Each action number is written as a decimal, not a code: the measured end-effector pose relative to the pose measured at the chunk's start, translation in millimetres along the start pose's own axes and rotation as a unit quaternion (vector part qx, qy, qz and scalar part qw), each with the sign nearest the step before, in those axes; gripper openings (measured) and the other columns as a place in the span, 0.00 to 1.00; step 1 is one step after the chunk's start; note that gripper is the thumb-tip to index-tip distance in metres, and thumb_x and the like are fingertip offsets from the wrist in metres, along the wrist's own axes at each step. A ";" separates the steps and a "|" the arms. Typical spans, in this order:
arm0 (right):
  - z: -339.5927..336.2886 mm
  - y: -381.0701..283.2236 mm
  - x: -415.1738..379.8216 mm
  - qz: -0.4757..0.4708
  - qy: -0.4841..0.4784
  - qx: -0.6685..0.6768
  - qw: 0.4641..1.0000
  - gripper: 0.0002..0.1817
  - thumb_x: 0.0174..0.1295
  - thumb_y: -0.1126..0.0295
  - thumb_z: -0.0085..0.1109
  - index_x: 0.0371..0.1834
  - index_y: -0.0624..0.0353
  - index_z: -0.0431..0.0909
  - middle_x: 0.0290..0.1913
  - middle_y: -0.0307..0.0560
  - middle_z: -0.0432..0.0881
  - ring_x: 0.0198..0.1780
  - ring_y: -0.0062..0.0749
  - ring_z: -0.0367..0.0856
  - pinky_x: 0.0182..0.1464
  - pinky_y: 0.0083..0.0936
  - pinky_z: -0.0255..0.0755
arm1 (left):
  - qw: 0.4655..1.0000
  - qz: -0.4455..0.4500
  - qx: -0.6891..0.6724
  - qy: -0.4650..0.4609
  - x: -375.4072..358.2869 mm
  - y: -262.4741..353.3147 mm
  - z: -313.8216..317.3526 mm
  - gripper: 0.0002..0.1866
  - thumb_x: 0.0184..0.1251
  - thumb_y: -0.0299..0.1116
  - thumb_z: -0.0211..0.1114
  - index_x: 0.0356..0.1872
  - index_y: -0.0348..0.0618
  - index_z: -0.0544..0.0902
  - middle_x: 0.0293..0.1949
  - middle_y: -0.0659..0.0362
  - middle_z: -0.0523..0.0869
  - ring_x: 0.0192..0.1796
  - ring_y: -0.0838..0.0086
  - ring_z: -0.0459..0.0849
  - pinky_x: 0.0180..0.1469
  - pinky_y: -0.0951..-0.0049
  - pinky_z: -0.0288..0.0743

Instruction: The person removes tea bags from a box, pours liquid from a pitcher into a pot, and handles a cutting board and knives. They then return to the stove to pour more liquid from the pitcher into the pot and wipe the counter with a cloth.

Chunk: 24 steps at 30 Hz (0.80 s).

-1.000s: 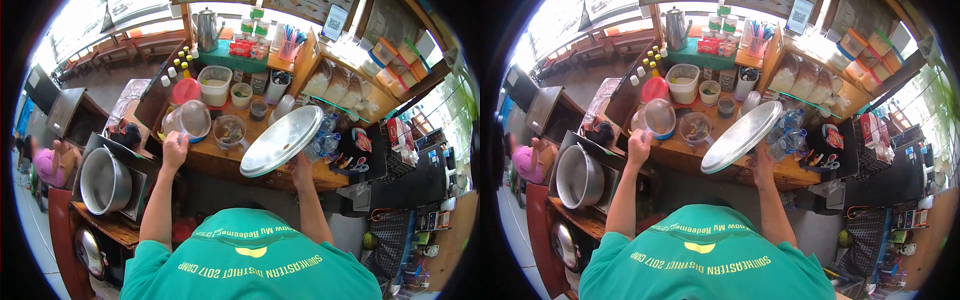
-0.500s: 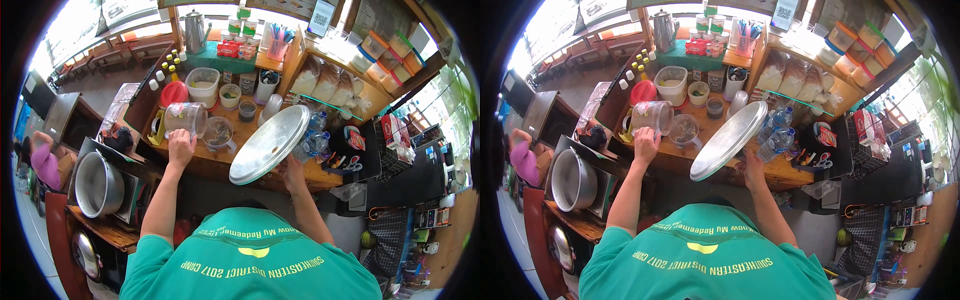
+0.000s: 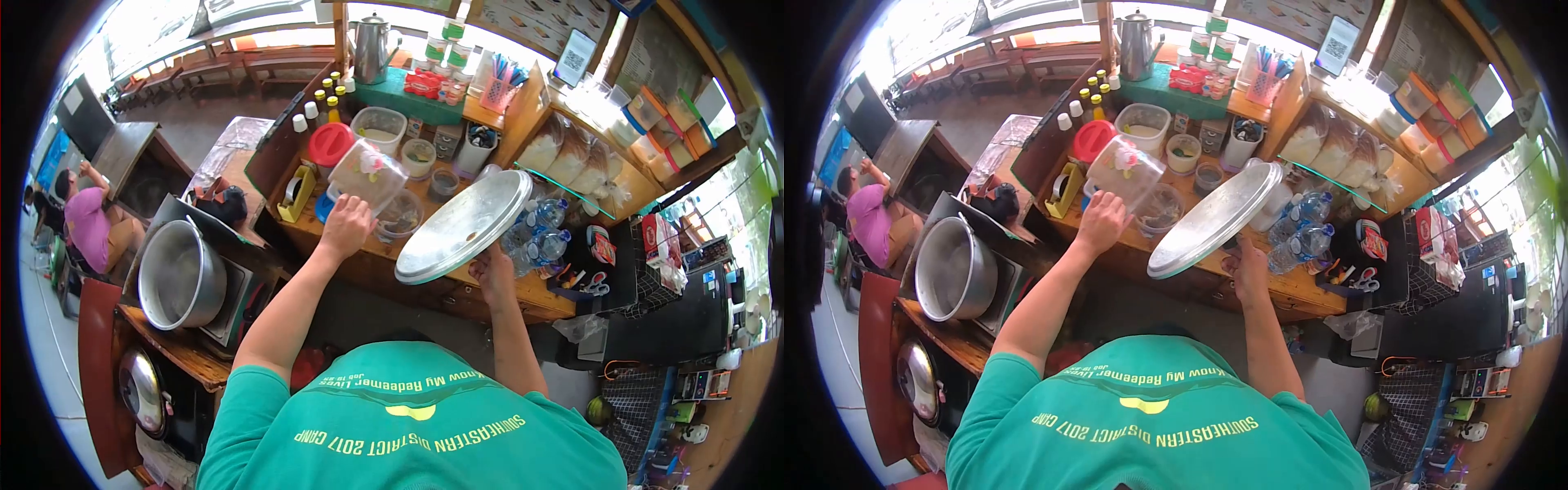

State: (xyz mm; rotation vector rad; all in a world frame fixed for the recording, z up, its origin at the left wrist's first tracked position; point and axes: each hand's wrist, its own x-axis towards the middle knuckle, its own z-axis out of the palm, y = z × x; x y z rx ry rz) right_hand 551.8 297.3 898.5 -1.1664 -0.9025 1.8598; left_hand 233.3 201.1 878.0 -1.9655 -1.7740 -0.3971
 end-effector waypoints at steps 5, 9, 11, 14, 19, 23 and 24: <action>27.4 3.4 -7.2 -0.010 -0.011 0.009 1.000 0.16 0.69 0.58 0.55 0.40 0.62 0.82 0.35 0.48 0.87 0.22 0.23 0.76 0.31 0.24 0.72 | 0.999 0.019 -0.005 0.049 -1.2 -25.0 -28.1 0.12 0.60 0.40 0.68 0.31 0.40 0.83 0.37 0.56 0.82 0.49 0.62 0.78 0.59 0.59 0.68; 62.6 8.8 -11.1 -0.033 -0.032 0.000 0.999 0.16 0.69 0.58 0.55 0.41 0.62 0.81 0.35 0.49 0.86 0.23 0.22 0.75 0.30 0.22 0.73 | 0.979 -0.110 -0.106 0.138 -25.4 -52.3 -61.9 0.12 0.62 0.37 0.68 0.34 0.37 0.82 0.39 0.53 0.83 0.49 0.56 0.79 0.57 0.57 0.69; 88.4 9.2 -11.2 -0.038 -0.054 -0.005 0.998 0.16 0.69 0.58 0.56 0.41 0.62 0.81 0.35 0.49 0.86 0.22 0.22 0.75 0.28 0.21 0.73 | 0.956 -0.197 -0.139 0.167 -48.5 -70.4 -81.4 0.11 0.65 0.36 0.66 0.34 0.38 0.83 0.38 0.49 0.83 0.45 0.52 0.80 0.55 0.55 0.71; 141.7 7.3 -12.4 -0.052 -0.097 -0.009 0.994 0.17 0.69 0.58 0.57 0.39 0.64 0.81 0.35 0.48 0.86 0.22 0.21 0.76 0.23 0.18 0.71 | 0.908 -0.306 -0.187 0.218 -96.7 -100.1 -116.0 0.13 0.69 0.36 0.64 0.35 0.34 0.83 0.35 0.45 0.84 0.41 0.48 0.82 0.49 0.56 0.74; 263.1 0.9 -26.9 -0.120 -0.187 -0.094 0.971 0.20 0.69 0.57 0.59 0.33 0.67 0.84 0.26 0.42 0.84 0.18 0.20 0.75 0.21 0.17 0.69 | 0.775 -0.509 -0.241 0.287 -200.6 -140.5 -215.2 0.17 0.76 0.40 0.61 0.37 0.33 0.84 0.33 0.52 0.86 0.35 0.73 0.82 0.42 0.71 0.74; 379.1 16.3 -40.3 -0.203 -0.295 -0.179 0.916 0.20 0.67 0.58 0.60 0.28 0.66 0.87 0.21 0.41 0.83 0.17 0.20 0.77 0.20 0.18 0.68 | 0.701 -0.545 -0.195 0.416 -295.3 -153.2 -293.6 0.16 0.78 0.38 0.58 0.39 0.32 0.85 0.37 0.61 0.86 0.42 0.80 0.79 0.50 0.77 0.72; 408.5 21.8 -49.8 -0.201 -0.311 -0.179 0.912 0.20 0.67 0.58 0.60 0.28 0.66 0.87 0.21 0.41 0.83 0.17 0.20 0.77 0.20 0.18 0.68 | 0.674 -0.552 -0.187 0.455 -320.9 -153.9 -308.3 0.17 0.78 0.37 0.58 0.39 0.31 0.85 0.38 0.60 0.86 0.42 0.80 0.79 0.50 0.77 0.72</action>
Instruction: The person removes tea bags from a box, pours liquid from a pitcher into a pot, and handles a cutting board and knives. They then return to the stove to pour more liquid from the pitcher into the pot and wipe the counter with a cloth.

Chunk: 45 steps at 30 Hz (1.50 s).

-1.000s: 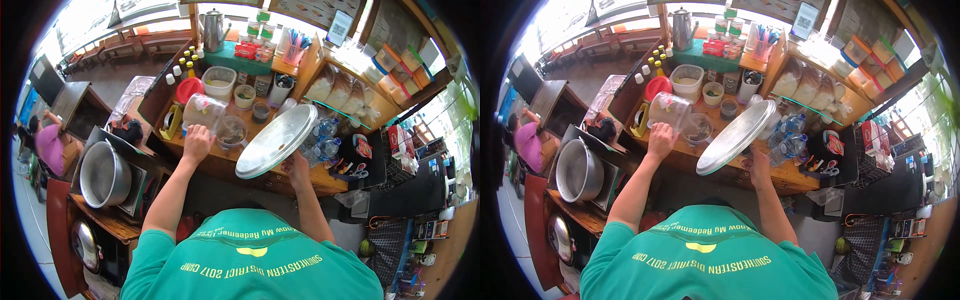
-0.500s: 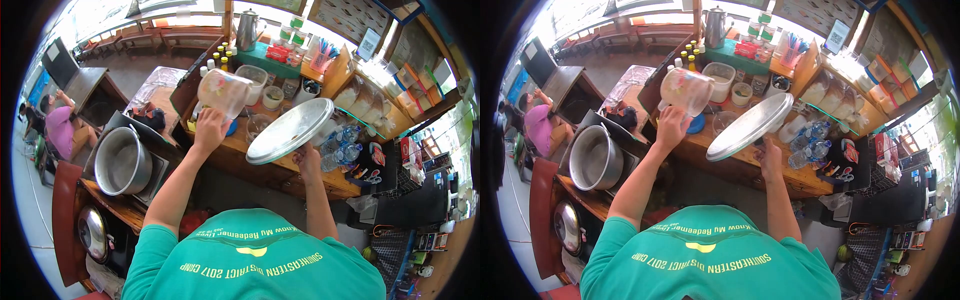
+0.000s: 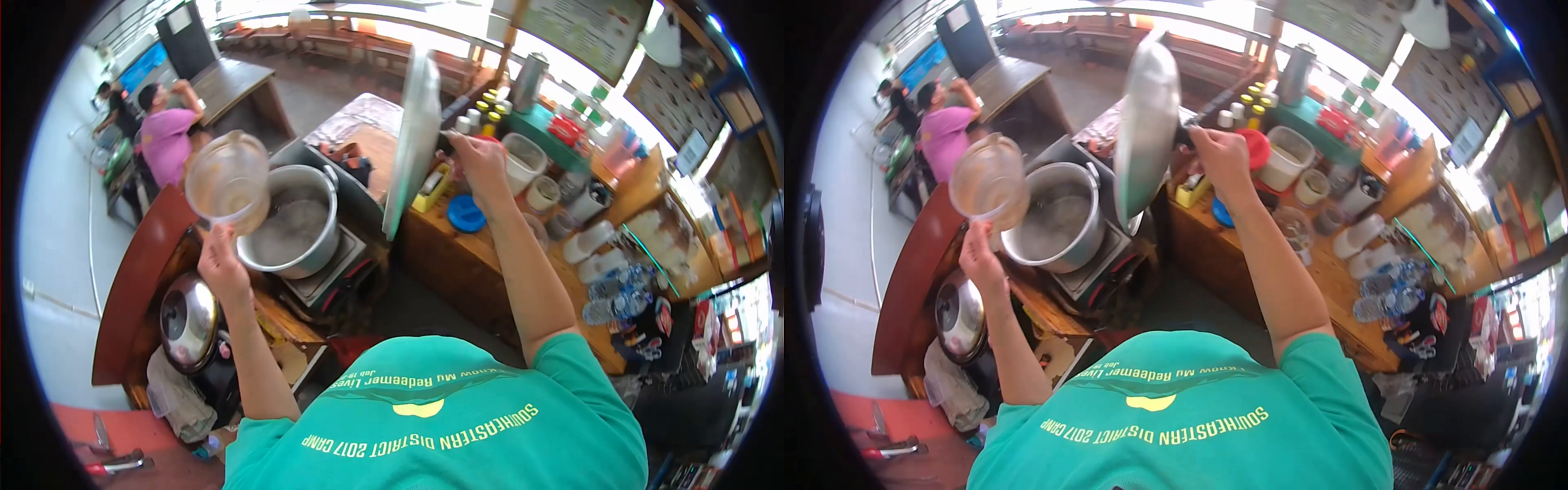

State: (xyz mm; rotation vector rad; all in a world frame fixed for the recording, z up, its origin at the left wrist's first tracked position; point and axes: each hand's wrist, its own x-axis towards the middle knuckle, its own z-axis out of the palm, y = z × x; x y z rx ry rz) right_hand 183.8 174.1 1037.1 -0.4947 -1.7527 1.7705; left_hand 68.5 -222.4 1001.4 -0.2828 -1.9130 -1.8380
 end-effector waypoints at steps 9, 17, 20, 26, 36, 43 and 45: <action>259.7 6.6 27.0 -0.183 -0.252 -0.411 0.857 0.30 0.52 0.43 0.63 0.30 0.66 0.87 0.24 0.58 0.84 0.32 0.49 0.86 0.41 0.43 0.79 | 0.968 0.079 0.192 0.139 -22.3 48.9 -171.3 0.16 0.81 0.36 0.54 0.34 0.34 0.78 0.36 0.60 0.83 0.43 0.78 0.78 0.52 0.77 0.70; 370.8 78.2 11.6 -0.267 -0.367 -0.549 0.702 0.23 0.46 0.50 0.67 0.33 0.61 0.88 0.38 0.56 0.88 0.44 0.47 0.88 0.47 0.39 0.81 | 0.956 -0.020 0.168 0.239 -80.1 55.4 -254.1 0.17 0.81 0.37 0.53 0.33 0.35 0.77 0.37 0.59 0.82 0.45 0.77 0.76 0.56 0.74 0.68; 378.9 93.5 13.8 -0.272 -0.370 -0.543 0.703 0.23 0.46 0.50 0.67 0.31 0.63 0.88 0.37 0.59 0.88 0.43 0.50 0.88 0.49 0.41 0.80 | 0.951 -0.043 0.169 0.255 -100.8 52.5 -278.7 0.17 0.81 0.38 0.53 0.34 0.35 0.79 0.37 0.59 0.82 0.45 0.77 0.76 0.56 0.73 0.67; 375.4 107.2 21.7 -0.216 -0.378 -0.571 0.696 0.24 0.47 0.49 0.67 0.33 0.63 0.88 0.39 0.58 0.88 0.45 0.47 0.88 0.50 0.39 0.80 | 0.924 -0.095 0.171 0.328 -120.3 48.1 -300.9 0.17 0.80 0.39 0.54 0.38 0.34 0.82 0.38 0.58 0.84 0.45 0.77 0.77 0.56 0.72 0.69; 310.8 111.4 -13.3 -0.321 -0.243 -0.414 0.817 0.15 0.62 0.56 0.61 0.32 0.58 0.84 0.35 0.52 0.87 0.37 0.47 0.88 0.37 0.41 0.81 | 0.933 -0.103 0.012 0.343 -85.1 29.5 -277.4 0.17 0.78 0.42 0.57 0.41 0.35 0.83 0.39 0.58 0.83 0.45 0.75 0.79 0.56 0.69 0.72; 97.4 169.8 -84.7 -0.292 -0.257 -0.307 0.869 0.11 0.57 0.63 0.62 0.19 0.52 0.81 0.20 0.42 0.81 0.24 0.41 0.83 0.27 0.35 0.78 | 0.946 -0.113 0.036 0.300 -52.9 8.2 -265.5 0.20 0.77 0.44 0.59 0.44 0.32 0.82 0.42 0.55 0.83 0.47 0.71 0.80 0.55 0.70 0.72; 24.5 206.4 -77.5 -0.238 -0.256 -0.422 0.837 0.09 0.56 0.64 0.61 0.22 0.53 0.83 0.23 0.43 0.82 0.28 0.42 0.84 0.31 0.38 0.79 | 0.950 -0.125 0.031 0.286 -39.3 7.1 -249.9 0.21 0.77 0.44 0.59 0.45 0.30 0.82 0.42 0.54 0.83 0.47 0.70 0.80 0.56 0.70 0.73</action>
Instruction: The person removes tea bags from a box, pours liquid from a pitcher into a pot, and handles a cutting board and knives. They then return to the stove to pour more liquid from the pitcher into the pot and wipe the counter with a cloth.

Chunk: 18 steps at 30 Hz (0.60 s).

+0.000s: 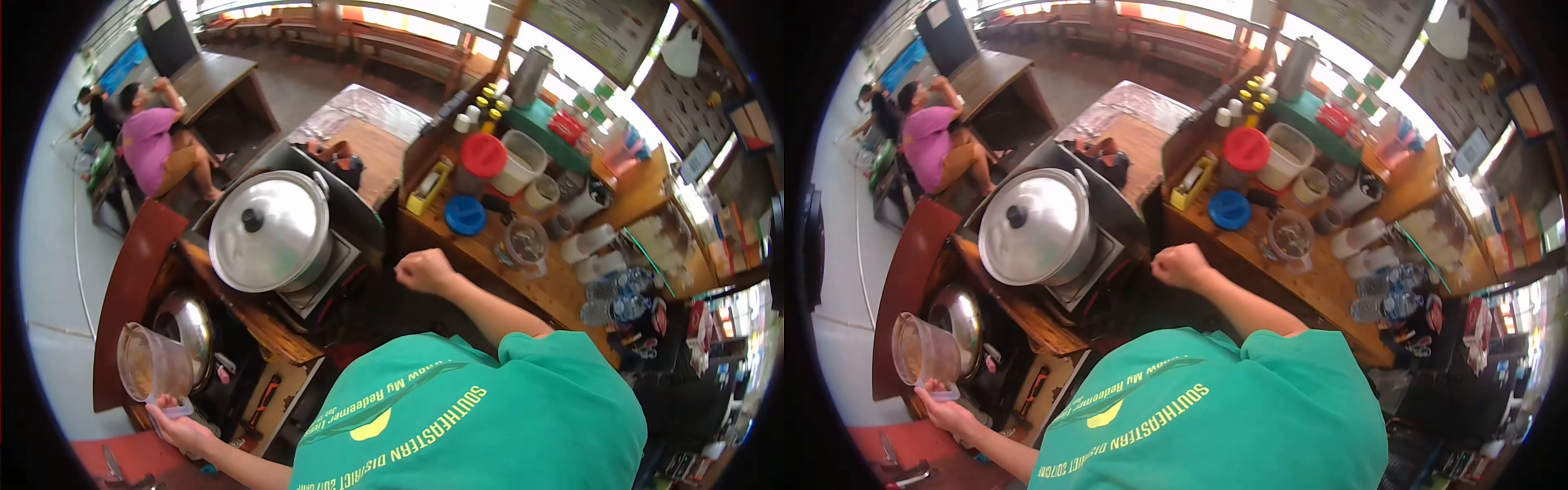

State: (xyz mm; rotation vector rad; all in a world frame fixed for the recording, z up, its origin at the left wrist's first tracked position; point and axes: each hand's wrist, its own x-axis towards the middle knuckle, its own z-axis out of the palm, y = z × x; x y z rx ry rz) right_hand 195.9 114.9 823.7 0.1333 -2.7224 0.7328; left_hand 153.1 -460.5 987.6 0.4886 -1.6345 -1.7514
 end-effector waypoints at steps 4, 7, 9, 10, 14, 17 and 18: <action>-29.8 118.2 -39.1 0.260 -0.118 -0.180 0.941 0.18 0.54 0.63 0.66 0.49 0.53 0.82 0.49 0.47 0.83 0.55 0.45 0.80 0.52 0.43 0.77 | 1.000 -0.017 0.009 -0.005 -6.5 12.0 38.7 0.23 0.77 0.44 0.59 0.47 0.26 0.81 0.44 0.51 0.84 0.50 0.67 0.81 0.59 0.68 0.73; -35.0 161.9 -47.5 0.298 -0.110 -0.212 0.924 0.24 0.55 0.62 0.67 0.56 0.53 0.77 0.58 0.47 0.79 0.63 0.46 0.74 0.60 0.47 0.71 | 0.999 -0.020 -0.010 -0.032 -13.0 15.9 65.4 0.24 0.77 0.44 0.58 0.49 0.25 0.81 0.45 0.50 0.83 0.51 0.66 0.81 0.60 0.67 0.73; -30.1 184.7 -52.3 0.289 -0.091 -0.222 0.927 0.26 0.55 0.62 0.68 0.58 0.53 0.76 0.59 0.47 0.78 0.65 0.46 0.72 0.62 0.48 0.68 | 0.999 -0.021 -0.019 -0.044 -22.2 18.8 82.7 0.24 0.78 0.44 0.58 0.49 0.24 0.80 0.46 0.50 0.83 0.51 0.66 0.81 0.60 0.67 0.73; -24.4 189.5 -48.7 0.303 -0.121 -0.231 0.917 0.24 0.55 0.62 0.69 0.56 0.52 0.77 0.58 0.46 0.78 0.64 0.45 0.72 0.63 0.48 0.68 | 0.998 -0.011 -0.022 -0.060 -26.7 20.0 91.0 0.24 0.78 0.44 0.58 0.50 0.24 0.80 0.47 0.50 0.82 0.52 0.66 0.80 0.60 0.66 0.72; 1.4 202.1 -46.5 0.319 -0.117 -0.251 0.906 0.20 0.56 0.62 0.69 0.52 0.50 0.80 0.54 0.41 0.80 0.63 0.42 0.73 0.59 0.46 0.68 | 0.995 -0.010 -0.032 -0.096 -49.6 27.9 117.4 0.24 0.78 0.44 0.58 0.53 0.25 0.79 0.48 0.51 0.81 0.54 0.66 0.79 0.62 0.65 0.71; 3.5 197.0 -46.3 0.323 -0.101 -0.255 0.906 0.17 0.58 0.63 0.67 0.50 0.51 0.81 0.54 0.40 0.81 0.62 0.39 0.74 0.58 0.44 0.67 | 0.993 -0.025 -0.048 -0.103 -59.0 31.1 127.1 0.24 0.77 0.44 0.59 0.52 0.25 0.79 0.48 0.51 0.81 0.54 0.65 0.78 0.63 0.64 0.70; 1.6 193.6 -47.7 0.331 -0.052 -0.220 0.916 0.17 0.57 0.63 0.67 0.50 0.51 0.82 0.53 0.40 0.82 0.61 0.39 0.75 0.58 0.43 0.68 | 0.992 -0.023 -0.048 -0.111 -61.0 31.8 128.9 0.24 0.77 0.44 0.59 0.52 0.25 0.79 0.48 0.51 0.81 0.54 0.65 0.78 0.63 0.64 0.70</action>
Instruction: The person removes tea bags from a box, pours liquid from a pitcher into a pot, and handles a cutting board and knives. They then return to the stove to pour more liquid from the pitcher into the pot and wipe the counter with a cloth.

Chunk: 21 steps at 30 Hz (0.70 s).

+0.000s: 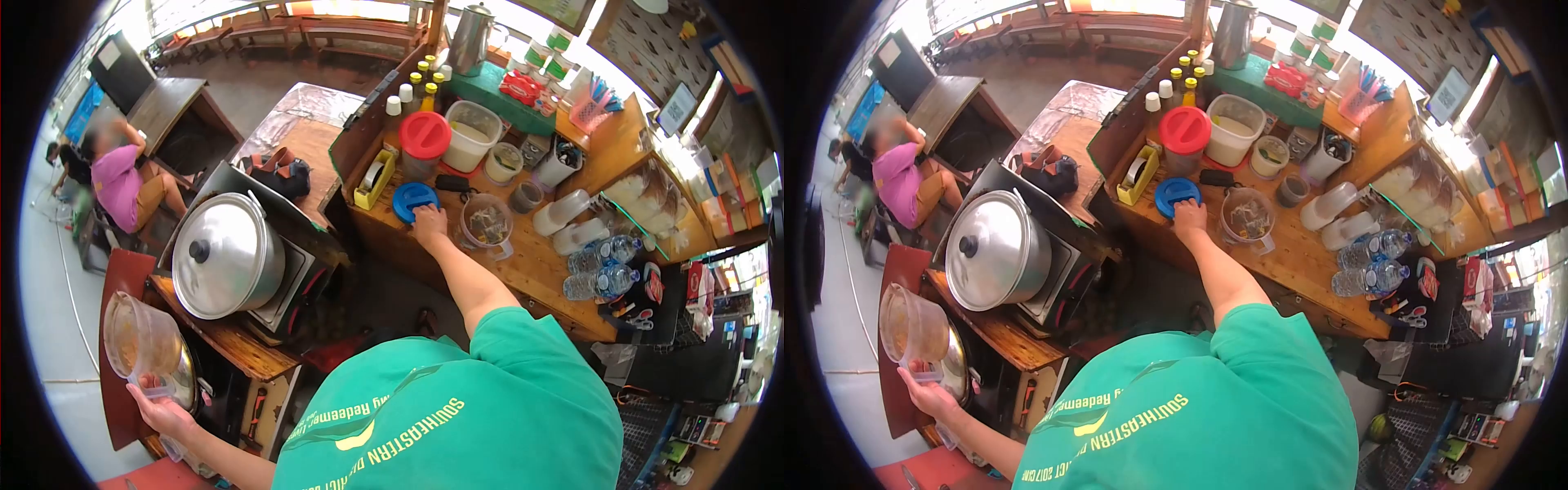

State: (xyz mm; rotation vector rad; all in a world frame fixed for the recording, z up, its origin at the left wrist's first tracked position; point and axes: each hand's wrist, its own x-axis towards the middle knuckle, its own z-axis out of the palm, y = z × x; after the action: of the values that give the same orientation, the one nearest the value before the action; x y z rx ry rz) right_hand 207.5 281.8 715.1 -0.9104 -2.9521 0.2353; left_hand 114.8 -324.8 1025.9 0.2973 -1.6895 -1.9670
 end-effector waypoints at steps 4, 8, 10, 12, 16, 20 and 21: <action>-18.8 3.8 -15.2 0.106 0.074 0.306 0.943 0.21 0.58 0.61 0.71 0.54 0.53 0.82 0.52 0.42 0.86 0.54 0.31 0.81 0.53 0.33 0.72 | 1.000 -0.012 0.015 0.008 -1.0 -5.3 -4.8 0.25 0.77 0.45 0.60 0.54 0.25 0.79 0.49 0.50 0.81 0.55 0.65 0.79 0.63 0.63 0.70; -24.5 19.3 -33.9 0.137 0.037 0.767 0.625 0.23 0.64 0.64 0.69 0.60 0.60 0.79 0.54 0.41 0.85 0.52 0.26 0.83 0.56 0.25 0.75 | 0.999 -0.012 0.029 0.011 -4.4 -13.5 -7.6 0.27 0.77 0.46 0.59 0.56 0.24 0.78 0.50 0.49 0.81 0.55 0.64 0.79 0.63 0.63 0.70; -34.9 22.9 -46.4 0.142 0.020 0.816 0.560 0.20 0.66 0.67 0.67 0.60 0.62 0.79 0.52 0.39 0.85 0.52 0.24 0.83 0.57 0.25 0.75 | 0.999 -0.018 0.032 0.014 -6.1 -15.0 -3.4 0.27 0.77 0.46 0.59 0.56 0.24 0.78 0.50 0.49 0.81 0.55 0.64 0.79 0.64 0.63 0.70; -61.5 22.7 -54.3 0.144 0.003 0.860 0.490 0.18 0.69 0.69 0.64 0.59 0.64 0.79 0.51 0.38 0.85 0.52 0.21 0.82 0.58 0.24 0.75 | 0.999 -0.023 0.034 0.016 -6.5 -15.9 2.1 0.27 0.77 0.46 0.58 0.56 0.24 0.78 0.51 0.48 0.81 0.55 0.64 0.79 0.64 0.63 0.70; -111.4 39.7 -56.2 0.020 0.007 0.786 0.618 0.17 0.66 0.74 0.65 0.57 0.65 0.81 0.49 0.39 0.86 0.50 0.21 0.82 0.59 0.23 0.75 | 0.999 -0.027 0.028 0.000 -5.3 -21.4 18.6 0.27 0.77 0.46 0.58 0.55 0.23 0.78 0.51 0.47 0.82 0.55 0.64 0.80 0.63 0.65 0.70; -189.2 69.0 -64.3 -0.110 0.063 0.395 0.910 0.20 0.57 0.75 0.70 0.54 0.63 0.82 0.51 0.48 0.86 0.50 0.33 0.85 0.56 0.27 0.78 | 0.998 -0.029 0.023 -0.045 -5.1 -27.0 38.2 0.27 0.77 0.46 0.58 0.53 0.23 0.79 0.50 0.47 0.82 0.54 0.64 0.80 0.62 0.66 0.72; -198.6 83.4 -61.5 -0.162 0.081 0.276 0.944 0.21 0.55 0.73 0.71 0.53 0.61 0.82 0.52 0.51 0.86 0.52 0.39 0.85 0.57 0.30 0.78 | 0.998 -0.029 0.023 -0.050 -4.8 -29.2 42.4 0.27 0.77 0.46 0.58 0.53 0.23 0.79 0.50 0.47 0.82 0.54 0.64 0.80 0.62 0.66 0.72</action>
State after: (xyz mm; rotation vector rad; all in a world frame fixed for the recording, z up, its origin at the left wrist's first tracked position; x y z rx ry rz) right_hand 321.8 341.4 898.4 -0.3447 -2.5953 0.8630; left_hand 90.9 -283.9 1005.2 0.2708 -1.8098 -2.0185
